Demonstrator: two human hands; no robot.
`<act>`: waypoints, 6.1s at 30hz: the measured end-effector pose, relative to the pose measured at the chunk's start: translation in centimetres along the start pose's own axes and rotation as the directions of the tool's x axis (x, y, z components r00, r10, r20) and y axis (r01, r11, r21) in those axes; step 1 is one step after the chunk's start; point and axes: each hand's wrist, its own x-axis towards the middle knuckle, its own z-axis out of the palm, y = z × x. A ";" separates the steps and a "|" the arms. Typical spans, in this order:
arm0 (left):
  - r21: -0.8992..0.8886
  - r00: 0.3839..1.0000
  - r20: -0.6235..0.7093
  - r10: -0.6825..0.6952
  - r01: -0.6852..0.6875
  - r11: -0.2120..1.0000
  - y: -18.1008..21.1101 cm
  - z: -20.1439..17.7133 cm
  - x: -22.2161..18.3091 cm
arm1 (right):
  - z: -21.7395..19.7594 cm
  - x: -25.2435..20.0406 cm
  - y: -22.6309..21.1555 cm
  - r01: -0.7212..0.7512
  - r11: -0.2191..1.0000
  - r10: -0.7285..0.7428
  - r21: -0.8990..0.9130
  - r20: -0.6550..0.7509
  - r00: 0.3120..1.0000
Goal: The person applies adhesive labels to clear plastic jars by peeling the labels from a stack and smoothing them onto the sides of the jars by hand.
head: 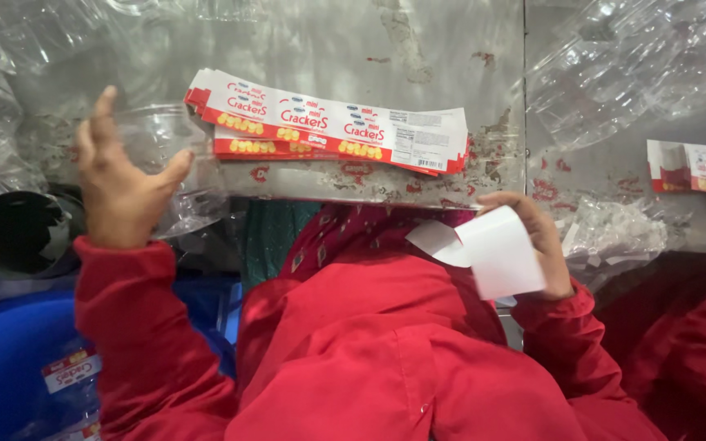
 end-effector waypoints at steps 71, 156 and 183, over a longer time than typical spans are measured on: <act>-0.846 0.880 -0.121 0.460 -0.333 0.416 16.6 9.2 -14.2 | 4.6 -0.1 -5.1 0.779 0.424 -0.806 -0.463 0.199 0.557; -0.176 0.611 -0.046 0.790 -0.783 0.596 10.8 23.5 0.9 | -0.8 13.5 6.4 0.544 0.152 -0.547 -0.825 0.388 0.741; -0.621 0.872 0.009 0.490 -0.379 0.686 16.4 17.2 -9.1 | 2.5 5.6 3.7 0.629 0.606 -0.696 -0.486 0.058 0.715</act>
